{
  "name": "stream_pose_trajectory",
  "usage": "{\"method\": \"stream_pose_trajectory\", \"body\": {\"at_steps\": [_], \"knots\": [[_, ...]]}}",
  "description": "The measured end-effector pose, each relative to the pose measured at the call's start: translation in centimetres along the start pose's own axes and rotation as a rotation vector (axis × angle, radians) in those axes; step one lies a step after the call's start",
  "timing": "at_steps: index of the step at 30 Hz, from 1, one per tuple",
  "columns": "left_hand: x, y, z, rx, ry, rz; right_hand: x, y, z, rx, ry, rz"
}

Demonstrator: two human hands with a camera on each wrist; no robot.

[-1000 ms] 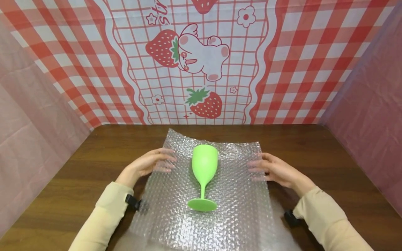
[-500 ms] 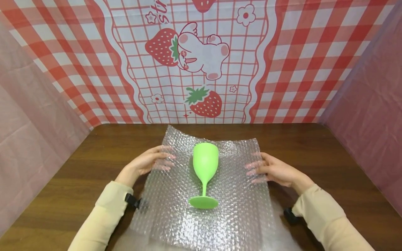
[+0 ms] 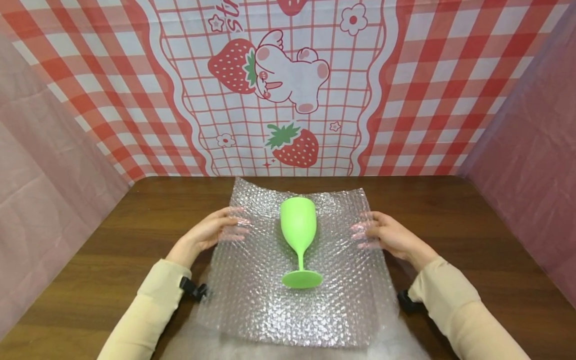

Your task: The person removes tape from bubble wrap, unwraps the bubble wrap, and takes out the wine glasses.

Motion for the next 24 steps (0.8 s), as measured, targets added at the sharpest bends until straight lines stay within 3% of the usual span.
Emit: {"method": "stream_pose_trajectory", "body": {"at_steps": [14, 24], "knots": [[0.6, -0.5, 0.7, -0.053, 0.028, 0.032, -1.0, -0.7, 0.2, -0.057, 0.017, -0.042], [0.8, -0.5, 0.6, -0.057, 0.044, 0.044, -0.8, -0.5, 0.5, -0.073, 0.041, -0.021]]}}
Point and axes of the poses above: each hand's wrist, its own y-axis away from the middle knuckle, its own z-axis out of the back of the hand, x = y × z, the point moved 8 cm from there along -y, towards the middle knuckle, and after that the axes turned 14 degrees about -x, right-handed, at the moved point
